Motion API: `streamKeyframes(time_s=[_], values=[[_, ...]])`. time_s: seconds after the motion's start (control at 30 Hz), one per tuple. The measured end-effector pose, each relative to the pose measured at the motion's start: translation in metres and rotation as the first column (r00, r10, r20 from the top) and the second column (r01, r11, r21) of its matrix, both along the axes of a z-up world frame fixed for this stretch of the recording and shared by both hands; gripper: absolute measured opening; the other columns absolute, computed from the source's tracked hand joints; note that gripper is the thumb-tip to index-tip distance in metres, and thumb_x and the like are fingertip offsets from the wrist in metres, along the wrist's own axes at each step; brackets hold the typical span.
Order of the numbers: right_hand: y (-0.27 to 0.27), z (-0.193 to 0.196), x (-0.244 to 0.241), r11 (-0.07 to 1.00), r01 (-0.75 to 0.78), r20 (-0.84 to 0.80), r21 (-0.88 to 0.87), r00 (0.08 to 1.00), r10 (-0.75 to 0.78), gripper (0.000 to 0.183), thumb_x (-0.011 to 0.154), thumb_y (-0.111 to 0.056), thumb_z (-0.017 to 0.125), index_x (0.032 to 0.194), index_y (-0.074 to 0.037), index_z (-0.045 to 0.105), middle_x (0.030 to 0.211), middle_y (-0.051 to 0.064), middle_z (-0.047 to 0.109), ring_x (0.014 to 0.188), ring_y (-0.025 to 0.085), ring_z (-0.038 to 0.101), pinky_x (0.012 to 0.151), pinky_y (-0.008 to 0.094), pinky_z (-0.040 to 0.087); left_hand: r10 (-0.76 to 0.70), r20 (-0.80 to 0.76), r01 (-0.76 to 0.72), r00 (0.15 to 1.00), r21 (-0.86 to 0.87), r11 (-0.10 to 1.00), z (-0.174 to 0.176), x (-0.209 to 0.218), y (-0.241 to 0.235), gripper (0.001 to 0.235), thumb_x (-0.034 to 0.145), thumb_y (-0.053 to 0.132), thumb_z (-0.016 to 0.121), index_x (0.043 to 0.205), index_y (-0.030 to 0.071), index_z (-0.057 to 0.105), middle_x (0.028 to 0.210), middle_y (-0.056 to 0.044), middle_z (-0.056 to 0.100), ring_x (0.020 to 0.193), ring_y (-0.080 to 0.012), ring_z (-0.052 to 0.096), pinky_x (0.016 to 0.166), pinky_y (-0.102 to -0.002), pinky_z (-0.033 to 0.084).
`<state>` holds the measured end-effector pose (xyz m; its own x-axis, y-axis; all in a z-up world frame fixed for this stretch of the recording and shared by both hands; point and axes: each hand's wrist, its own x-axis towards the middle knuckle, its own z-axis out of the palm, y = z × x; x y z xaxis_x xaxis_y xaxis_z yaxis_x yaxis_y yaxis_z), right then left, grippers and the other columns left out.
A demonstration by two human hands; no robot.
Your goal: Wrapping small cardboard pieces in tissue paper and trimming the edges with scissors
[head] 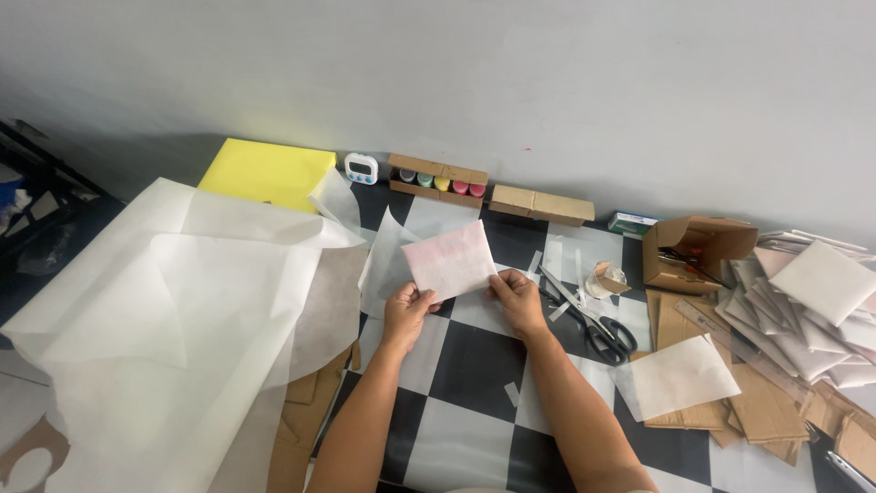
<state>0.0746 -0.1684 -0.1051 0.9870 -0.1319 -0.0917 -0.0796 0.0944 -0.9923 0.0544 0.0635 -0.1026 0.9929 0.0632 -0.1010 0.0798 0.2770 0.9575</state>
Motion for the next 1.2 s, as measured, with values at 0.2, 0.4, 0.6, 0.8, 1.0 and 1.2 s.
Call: streamKeyframes(time_s=[0.2,0.4,0.6,0.8,1.0,1.2], values=[[-0.001,-0.008,0.002,0.999,-0.014,0.021,0.033,1.000,0.013,0.011,0.099,-0.011,0.067,0.094,-0.003,0.072,0.072,0.016,0.074,0.067,0.019,0.071,0.065,0.030,0.058,0.005,0.012,-0.005,1.000,-0.015,1.000,-0.029,0.008,0.002,0.027,0.092,0.003,0.073,0.117,-0.004,0.065,0.095,-0.021,0.075,0.083,-0.0255,0.077,0.074,-0.035,0.067],[-0.007,0.003,-0.002,0.878,0.200,0.001,0.435,0.975,-0.223,0.008,0.104,-0.012,0.060,0.098,-0.009,0.065,0.082,0.009,0.073,0.070,0.018,0.072,0.067,0.027,0.060,0.040,0.087,-0.037,0.995,-0.040,0.999,0.012,-0.010,-0.001,0.056,0.097,0.011,0.068,0.146,-0.003,0.044,0.121,-0.024,0.071,0.103,-0.0292,0.072,0.083,-0.035,0.064],[-0.060,0.019,-0.020,0.715,0.336,0.060,0.613,0.883,-0.466,0.005,0.105,-0.016,0.061,0.100,-0.016,0.059,0.078,0.005,0.068,0.062,0.015,0.069,0.061,0.022,0.057,0.059,0.056,-0.062,0.997,0.044,0.997,-0.007,-0.002,-0.005,0.038,0.097,0.007,0.068,0.133,-0.001,0.058,0.111,-0.019,0.074,0.092,-0.0241,0.074,0.077,-0.032,0.065],[-0.156,0.063,-0.054,0.522,0.512,0.054,0.682,0.677,-0.734,0.007,0.108,-0.019,0.058,0.101,-0.020,0.058,0.077,0.003,0.065,0.061,0.014,0.064,0.057,0.022,0.052,0.123,0.003,-0.122,0.992,0.144,0.982,-0.004,-0.003,-0.024,0.024,0.099,0.012,0.067,0.122,0.005,0.065,0.107,-0.013,0.075,0.086,-0.0158,0.073,0.070,-0.024,0.062],[-0.262,0.072,-0.081,0.283,0.545,-0.033,0.789,0.498,-0.866,0.006,0.106,-0.025,0.064,0.101,-0.026,0.059,0.079,0.001,0.070,0.066,0.014,0.066,0.063,0.025,0.056,0.084,-0.010,-0.081,0.996,0.169,0.982,0.020,-0.017,-0.064,0.018,0.098,0.013,0.067,0.115,0.010,0.069,0.098,-0.011,0.077,0.078,-0.0134,0.073,0.066,-0.021,0.059],[-0.344,0.053,-0.074,0.265,0.575,-0.073,0.774,0.496,-0.865,0.010,0.105,-0.020,0.065,0.102,-0.026,0.059,0.076,0.002,0.073,0.064,0.019,0.072,0.062,0.030,0.061,0.071,-0.024,-0.066,0.997,0.148,0.987,0.038,-0.025,-0.076,0.017,0.098,0.015,0.067,0.115,0.010,0.069,0.097,-0.011,0.077,0.077,-0.0127,0.072,0.066,-0.020,0.057]])
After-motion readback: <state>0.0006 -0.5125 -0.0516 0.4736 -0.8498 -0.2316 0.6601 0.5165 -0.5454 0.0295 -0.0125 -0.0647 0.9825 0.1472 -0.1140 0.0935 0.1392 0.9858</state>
